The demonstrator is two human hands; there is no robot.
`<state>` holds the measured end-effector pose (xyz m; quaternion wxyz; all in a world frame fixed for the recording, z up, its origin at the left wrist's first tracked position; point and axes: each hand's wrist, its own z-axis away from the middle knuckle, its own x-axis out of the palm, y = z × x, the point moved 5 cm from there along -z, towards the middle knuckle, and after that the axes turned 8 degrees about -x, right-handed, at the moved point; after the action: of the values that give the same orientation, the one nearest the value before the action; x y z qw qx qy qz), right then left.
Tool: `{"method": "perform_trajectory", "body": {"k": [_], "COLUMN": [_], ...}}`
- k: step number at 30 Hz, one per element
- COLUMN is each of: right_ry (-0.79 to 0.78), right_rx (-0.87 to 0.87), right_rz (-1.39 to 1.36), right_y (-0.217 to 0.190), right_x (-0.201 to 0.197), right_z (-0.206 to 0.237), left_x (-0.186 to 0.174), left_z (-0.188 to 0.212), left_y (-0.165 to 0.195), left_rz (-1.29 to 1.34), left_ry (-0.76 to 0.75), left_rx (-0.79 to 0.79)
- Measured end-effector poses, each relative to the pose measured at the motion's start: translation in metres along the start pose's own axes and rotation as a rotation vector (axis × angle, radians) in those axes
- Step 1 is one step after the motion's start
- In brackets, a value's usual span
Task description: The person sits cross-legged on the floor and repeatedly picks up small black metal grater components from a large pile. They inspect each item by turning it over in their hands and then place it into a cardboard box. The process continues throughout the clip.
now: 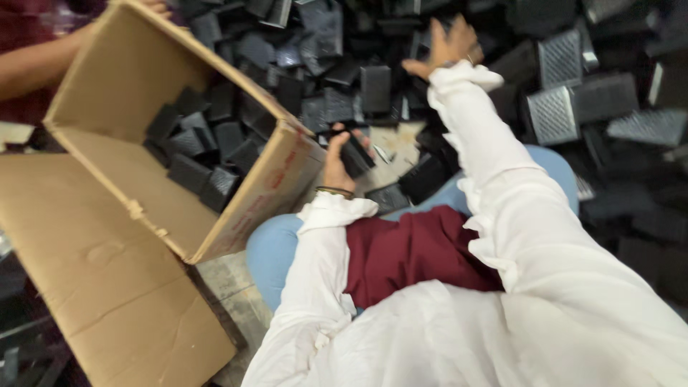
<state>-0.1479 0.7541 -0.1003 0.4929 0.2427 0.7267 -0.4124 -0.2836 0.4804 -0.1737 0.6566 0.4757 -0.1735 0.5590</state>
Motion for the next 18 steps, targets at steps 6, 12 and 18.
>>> {"method": "perform_trajectory", "body": {"k": [6, 12, 18], "right_ry": [-0.388, -0.115, 0.061], "right_rx": [0.007, -0.224, 0.008], "right_rz": [0.003, -0.160, -1.317], "right_y": [-0.013, -0.031, -0.052], "right_x": [0.057, 0.030, 0.033], "right_z": [0.040, 0.062, 0.128], "left_x": [-0.013, -0.015, -0.009], "left_z": [-0.011, -0.023, -0.029], "left_y": [-0.009, -0.023, -0.023], "left_rz": [0.005, -0.156, -0.370], "left_ry": [-0.062, -0.134, -0.134], "left_rx": [-0.130, -0.302, -0.211]}}
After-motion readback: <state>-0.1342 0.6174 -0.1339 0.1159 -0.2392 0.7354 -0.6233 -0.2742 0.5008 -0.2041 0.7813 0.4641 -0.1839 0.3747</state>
